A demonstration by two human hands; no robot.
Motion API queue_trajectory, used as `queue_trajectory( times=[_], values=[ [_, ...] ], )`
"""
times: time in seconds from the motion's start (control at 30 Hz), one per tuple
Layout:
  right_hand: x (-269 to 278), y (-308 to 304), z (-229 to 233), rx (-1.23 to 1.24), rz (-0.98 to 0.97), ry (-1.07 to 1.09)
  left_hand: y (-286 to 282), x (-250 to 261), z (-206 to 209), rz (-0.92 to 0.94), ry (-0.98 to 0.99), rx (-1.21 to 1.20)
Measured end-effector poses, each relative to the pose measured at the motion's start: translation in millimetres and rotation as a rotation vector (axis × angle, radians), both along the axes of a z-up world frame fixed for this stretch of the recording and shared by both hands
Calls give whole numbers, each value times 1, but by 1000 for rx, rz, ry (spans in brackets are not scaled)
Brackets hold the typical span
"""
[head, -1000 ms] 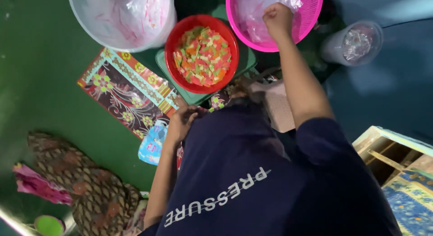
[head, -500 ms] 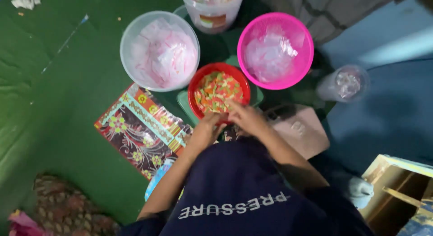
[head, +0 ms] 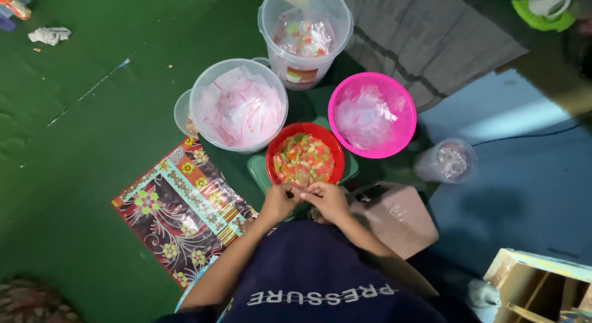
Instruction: Packaging small food items from a bowl into individual plastic bags
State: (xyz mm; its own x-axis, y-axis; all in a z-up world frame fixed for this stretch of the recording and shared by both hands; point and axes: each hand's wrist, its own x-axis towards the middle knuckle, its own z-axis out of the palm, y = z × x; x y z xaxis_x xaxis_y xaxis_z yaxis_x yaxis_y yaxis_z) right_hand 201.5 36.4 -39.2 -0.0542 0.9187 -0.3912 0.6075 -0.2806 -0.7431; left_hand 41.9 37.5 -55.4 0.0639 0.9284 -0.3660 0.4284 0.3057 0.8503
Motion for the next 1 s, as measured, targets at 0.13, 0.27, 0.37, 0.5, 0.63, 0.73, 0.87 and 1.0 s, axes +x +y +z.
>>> queue_trajectory(
  times=[0.13, 0.27, 0.37, 0.5, 0.63, 0.73, 0.87, 1.0],
  values=[
    [-5, 3, 35, -49, -39, 14, -2, -5, 24, -20, -158, -10],
    [-5, 1, 22, 41, -19, -104, -3, -7, -2, 99, -375, -130],
    [-6, 3, 8, 58, 46, -201, -7, -8, -1, -53, 40, 218],
    [1, 18, 1, 1, 146, -129, -13, -17, 0, -357, 433, 733],
    [6, 32, 32, -86, 227, -26, -11, -33, 31, -505, 456, 766],
    [8, 45, 31, -134, 337, 138, -8, -38, 41, -553, 420, 774],
    [13, 69, -25, 66, 297, -15, 2, -44, 10, -505, 393, 788],
    [-4, 83, -32, 125, 474, -499, 7, -44, -1, -520, 455, 881]
  ],
)
